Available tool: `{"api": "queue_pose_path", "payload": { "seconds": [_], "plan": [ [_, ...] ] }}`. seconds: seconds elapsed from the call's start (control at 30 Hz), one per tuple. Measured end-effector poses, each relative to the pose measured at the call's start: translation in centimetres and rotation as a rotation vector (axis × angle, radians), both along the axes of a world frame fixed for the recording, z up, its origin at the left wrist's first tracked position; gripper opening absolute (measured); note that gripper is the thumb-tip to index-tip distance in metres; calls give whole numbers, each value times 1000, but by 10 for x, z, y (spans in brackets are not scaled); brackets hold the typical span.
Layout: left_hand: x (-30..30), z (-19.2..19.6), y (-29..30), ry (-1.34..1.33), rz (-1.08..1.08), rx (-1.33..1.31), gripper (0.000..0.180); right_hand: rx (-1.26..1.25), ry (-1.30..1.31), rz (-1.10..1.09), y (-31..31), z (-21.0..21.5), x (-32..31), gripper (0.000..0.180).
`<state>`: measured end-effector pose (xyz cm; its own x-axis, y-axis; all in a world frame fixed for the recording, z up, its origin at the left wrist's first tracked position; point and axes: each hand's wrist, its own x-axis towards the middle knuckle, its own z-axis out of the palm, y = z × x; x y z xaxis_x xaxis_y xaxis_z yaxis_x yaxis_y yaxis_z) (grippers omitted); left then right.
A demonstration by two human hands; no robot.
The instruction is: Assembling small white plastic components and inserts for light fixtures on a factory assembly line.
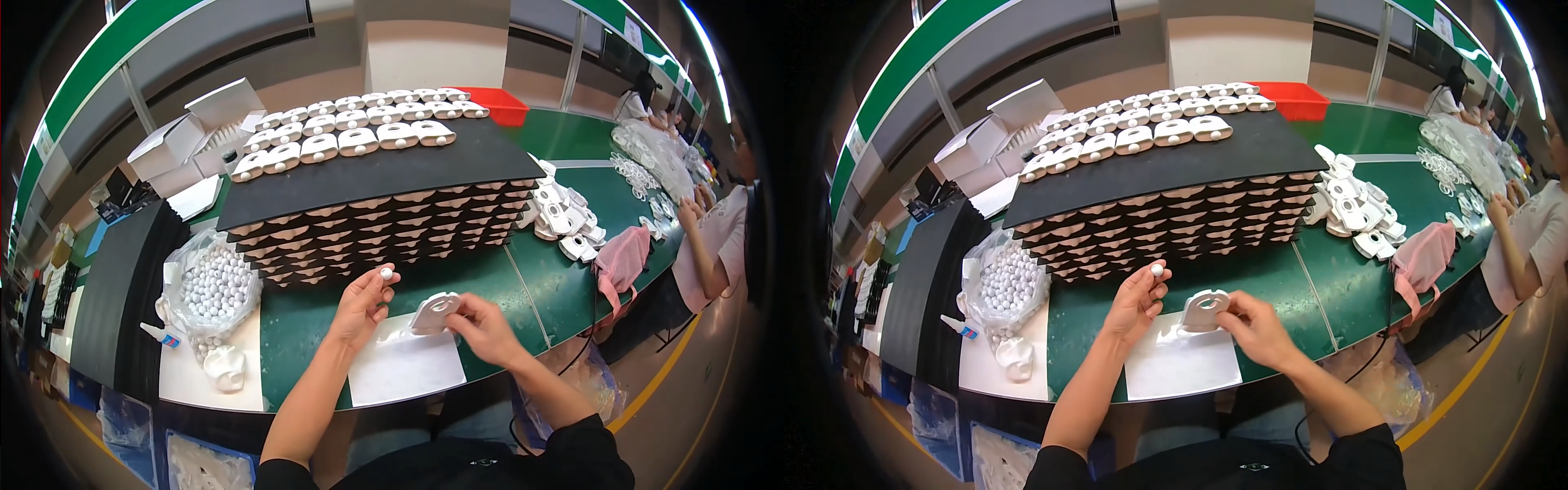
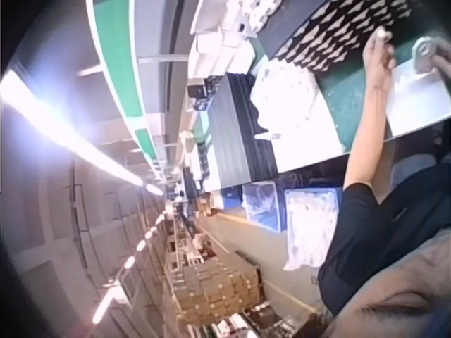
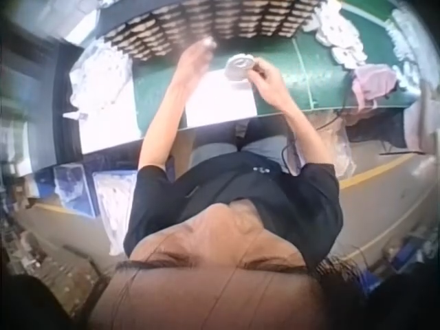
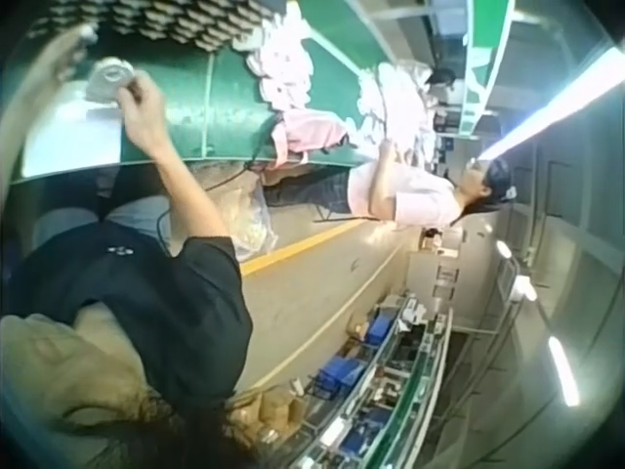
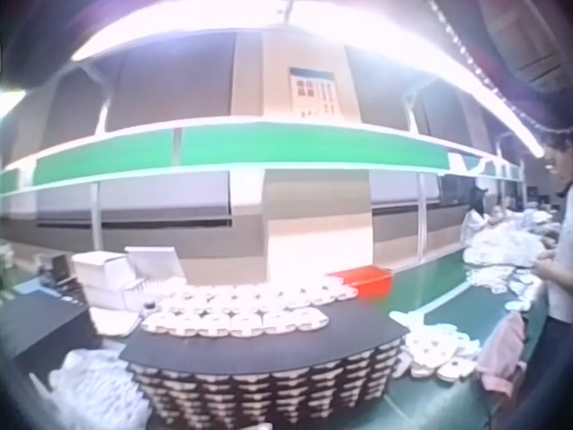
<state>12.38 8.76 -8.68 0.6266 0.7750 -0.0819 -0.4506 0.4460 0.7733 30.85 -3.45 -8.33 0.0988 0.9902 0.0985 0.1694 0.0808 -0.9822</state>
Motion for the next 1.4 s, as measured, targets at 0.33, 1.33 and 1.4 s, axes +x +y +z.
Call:
{"api": "queue_pose_path", "payload": {
  "seconds": [0.33, 1.33, 1.4],
  "plan": [
    [-2, -5, 2, -30, 6, 5, 30, 30, -139, -19, 4, -24, -25, 14],
    [9, 1, -12, 342, -24, 439, 24, 1, 857, -4, 15, -30, -8, 16],
    [11, -2, -13, 373, -36, 479, 24, -9, 892, 3, 14, -30, -7, 17]
  ]
}}
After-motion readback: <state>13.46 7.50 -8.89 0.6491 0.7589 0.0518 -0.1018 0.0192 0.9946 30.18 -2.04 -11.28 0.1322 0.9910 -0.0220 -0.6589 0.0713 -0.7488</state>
